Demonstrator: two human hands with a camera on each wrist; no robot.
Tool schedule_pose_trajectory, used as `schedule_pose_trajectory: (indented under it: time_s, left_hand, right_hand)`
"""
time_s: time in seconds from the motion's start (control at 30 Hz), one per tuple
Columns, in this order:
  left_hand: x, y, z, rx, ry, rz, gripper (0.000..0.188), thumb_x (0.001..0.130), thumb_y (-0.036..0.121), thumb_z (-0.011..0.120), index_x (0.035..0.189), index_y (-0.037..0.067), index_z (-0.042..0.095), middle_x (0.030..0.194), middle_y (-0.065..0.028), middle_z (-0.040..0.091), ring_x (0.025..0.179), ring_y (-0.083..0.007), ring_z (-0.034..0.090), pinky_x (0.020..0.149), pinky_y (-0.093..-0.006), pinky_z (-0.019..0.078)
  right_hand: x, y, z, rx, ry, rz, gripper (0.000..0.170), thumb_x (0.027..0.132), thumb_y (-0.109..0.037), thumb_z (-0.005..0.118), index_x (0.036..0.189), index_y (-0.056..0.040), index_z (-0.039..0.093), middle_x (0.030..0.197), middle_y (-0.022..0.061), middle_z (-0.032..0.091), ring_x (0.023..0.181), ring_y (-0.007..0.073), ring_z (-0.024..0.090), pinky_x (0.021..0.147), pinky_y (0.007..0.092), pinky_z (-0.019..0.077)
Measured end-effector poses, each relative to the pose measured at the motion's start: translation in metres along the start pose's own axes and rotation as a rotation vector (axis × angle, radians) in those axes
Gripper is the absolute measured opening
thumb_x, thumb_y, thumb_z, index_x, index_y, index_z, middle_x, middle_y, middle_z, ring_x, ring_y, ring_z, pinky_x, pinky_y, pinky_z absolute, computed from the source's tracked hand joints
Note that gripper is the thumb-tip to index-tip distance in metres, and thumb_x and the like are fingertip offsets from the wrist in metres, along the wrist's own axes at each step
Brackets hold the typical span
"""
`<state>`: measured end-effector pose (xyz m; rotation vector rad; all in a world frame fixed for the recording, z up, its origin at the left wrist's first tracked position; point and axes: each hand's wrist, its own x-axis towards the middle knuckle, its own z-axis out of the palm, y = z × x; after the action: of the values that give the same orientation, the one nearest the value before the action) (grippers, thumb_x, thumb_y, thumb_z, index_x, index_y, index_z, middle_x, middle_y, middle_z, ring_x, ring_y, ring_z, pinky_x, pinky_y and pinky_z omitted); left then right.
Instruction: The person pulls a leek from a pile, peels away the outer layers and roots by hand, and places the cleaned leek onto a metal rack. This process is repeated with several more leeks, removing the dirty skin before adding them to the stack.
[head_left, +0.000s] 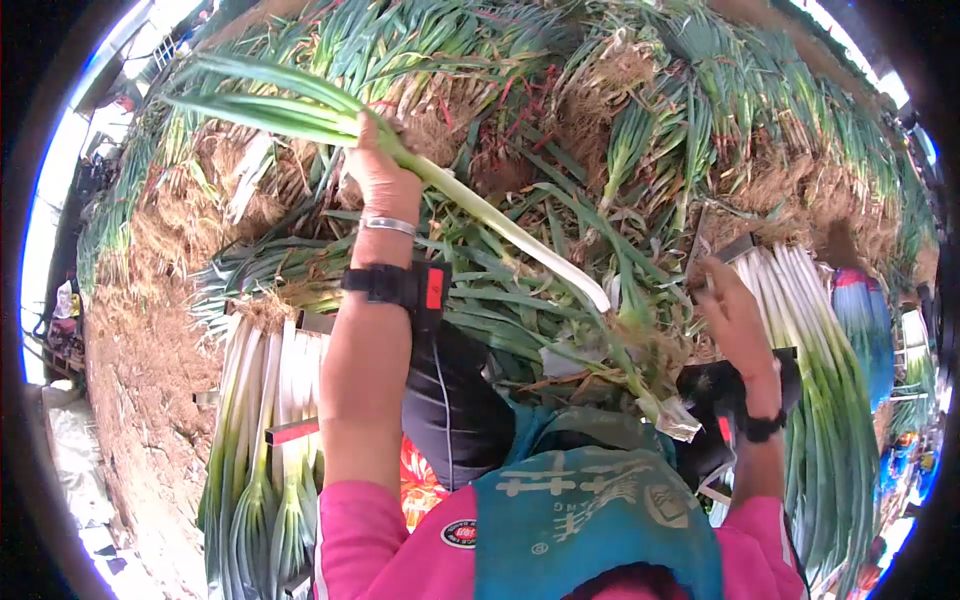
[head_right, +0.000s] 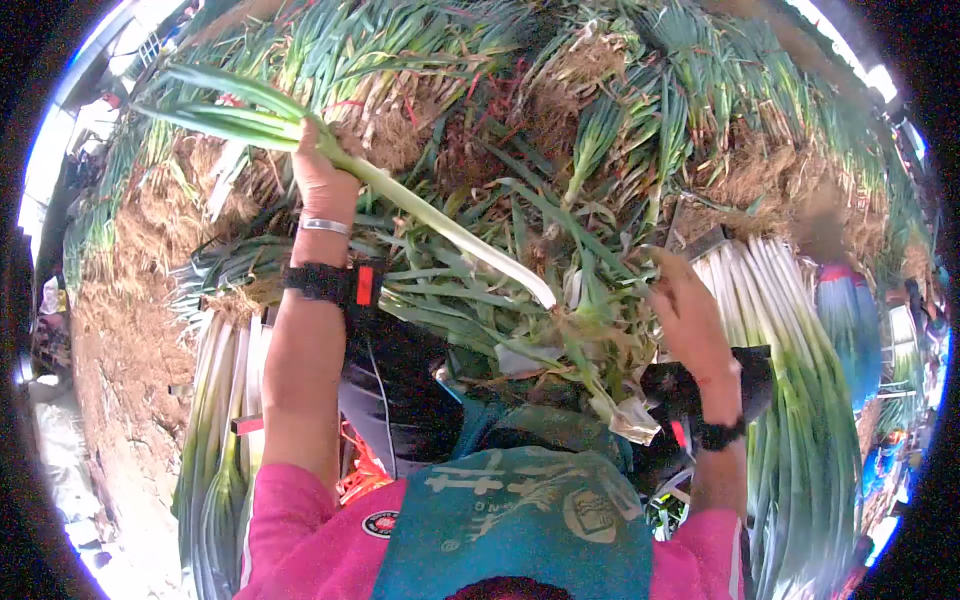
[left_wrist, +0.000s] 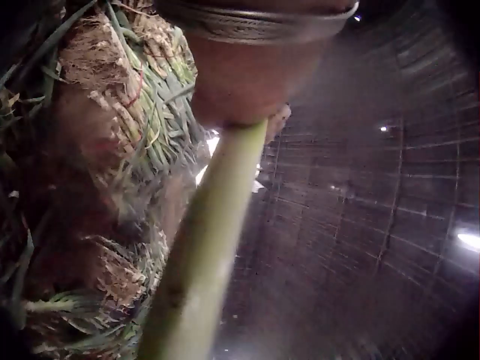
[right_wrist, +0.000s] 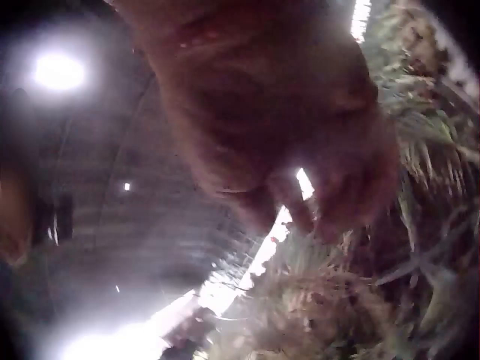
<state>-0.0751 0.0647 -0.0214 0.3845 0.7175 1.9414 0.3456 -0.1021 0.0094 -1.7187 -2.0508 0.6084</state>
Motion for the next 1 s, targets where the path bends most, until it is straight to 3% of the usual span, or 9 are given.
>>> schedule_pose_trajectory:
  time_s: [0.2, 0.37, 0.4, 0.47, 0.53, 0.6, 0.77, 0.93, 1.0]
  left_hand:
    - [-0.035, -0.048, 0.055, 0.037, -0.202, -0.111, 0.017, 0.081, 0.010, 0.062, 0.093, 0.009, 0.050, 0.071, -0.0049, 0.053, 0.058, -0.0195, 0.055, 0.048, -0.0311, 0.0456]
    - [-0.047, -0.049, 0.073, 0.036, -0.141, -0.183, 0.016, 0.081, 0.011, 0.062, 0.091, 0.007, 0.050, 0.067, -0.0047, 0.052, 0.051, -0.0185, 0.050, 0.044, -0.0306, 0.0421]
    - [-0.047, -0.047, 0.070, 0.047, -0.084, -0.191, 0.016, 0.081, 0.011, 0.062, 0.091, 0.007, 0.050, 0.067, -0.0047, 0.052, 0.050, -0.0181, 0.049, 0.043, -0.0304, 0.0414]
    - [-0.037, -0.035, 0.058, 0.053, -0.097, -0.196, 0.015, 0.082, 0.014, 0.062, 0.091, 0.012, 0.050, 0.070, -0.0024, 0.050, 0.056, -0.0151, 0.049, 0.045, -0.0279, 0.0402]
    - [-0.020, -0.030, 0.043, 0.072, -0.084, -0.092, 0.014, 0.084, 0.015, 0.061, 0.090, 0.011, 0.049, 0.070, -0.0025, 0.049, 0.056, -0.0152, 0.048, 0.047, -0.0281, 0.0404]
    - [-0.009, -0.007, 0.030, -0.007, -0.072, -0.151, 0.013, 0.084, 0.013, 0.060, 0.090, 0.010, 0.048, 0.070, -0.0027, 0.048, 0.054, -0.0147, 0.047, 0.047, -0.0285, 0.0409]
    - [0.004, 0.036, 0.001, 0.032, 0.179, 0.187, 0.015, 0.088, 0.020, 0.056, 0.087, 0.009, 0.046, 0.071, -0.0039, 0.049, 0.060, -0.0167, 0.043, 0.058, -0.0296, 0.0393]
    - [-0.019, 0.014, 0.011, -0.139, 0.256, 0.079, 0.019, 0.090, 0.021, 0.054, 0.093, 0.003, 0.050, 0.082, -0.0103, 0.051, 0.077, -0.0251, 0.051, 0.076, -0.0417, 0.0477]
    - [-0.005, -0.010, 0.008, -0.250, 0.182, -0.030, 0.022, 0.091, 0.020, 0.048, 0.095, -0.001, 0.051, 0.087, -0.0142, 0.058, 0.083, -0.0266, 0.056, 0.082, -0.0443, 0.0468]
  right_hand:
    - [0.126, -0.086, 0.074, 0.049, 0.168, -0.625, 0.058, 0.084, -0.032, 0.060, 0.127, 0.0047, 0.044, 0.125, 0.0209, 0.053, 0.110, 0.0353, 0.055, 0.094, 0.0438, 0.0424]
    - [0.155, -0.096, 0.125, 0.481, -0.589, -0.052, 0.032, 0.086, -0.031, 0.058, 0.086, 0.0006, 0.060, 0.066, 0.0080, 0.062, 0.056, 0.0162, 0.061, 0.054, 0.0298, 0.0490]
    - [0.135, -0.090, 0.137, 0.558, -0.493, -0.077, 0.035, 0.085, -0.032, 0.058, 0.065, -0.0034, 0.055, 0.051, 0.0007, 0.053, 0.041, 0.0091, 0.051, 0.040, 0.0254, 0.0406]
    - [0.111, -0.074, 0.131, 0.411, -0.649, 0.065, 0.035, 0.083, -0.030, 0.059, 0.068, 0.0012, 0.057, 0.052, 0.0044, 0.054, 0.044, 0.0130, 0.054, 0.044, 0.0283, 0.0427]
    - [0.090, -0.037, 0.141, 0.080, -0.458, -0.129, 0.036, 0.083, -0.032, 0.055, 0.080, 0.0036, 0.061, 0.068, 0.0201, 0.062, 0.057, 0.0322, 0.061, 0.053, 0.0378, 0.0477]
    - [0.073, 0.008, 0.144, 0.090, -0.422, 0.068, 0.034, 0.083, -0.030, 0.053, 0.090, 0.0011, 0.063, 0.077, 0.0241, 0.061, 0.069, 0.0387, 0.061, 0.064, 0.0419, 0.0490]
    - [0.051, 0.166, 0.129, -0.022, -0.303, 0.261, 0.037, 0.083, -0.033, 0.051, 0.103, -0.0047, 0.065, 0.090, 0.0194, 0.065, 0.084, 0.0355, 0.062, 0.077, 0.0420, 0.0482]
    - [0.062, 0.099, 0.105, -0.213, -0.520, -0.048, 0.045, 0.085, -0.036, 0.051, 0.118, -0.0055, 0.058, 0.114, 0.0189, 0.060, 0.104, 0.0317, 0.058, 0.090, 0.0382, 0.0447]
    - [0.084, 0.018, 0.112, 0.427, -0.510, -0.043, 0.049, 0.090, -0.020, 0.055, 0.134, -0.0014, 0.043, 0.131, 0.0147, 0.051, 0.122, 0.0190, 0.048, 0.101, 0.0306, 0.0378]
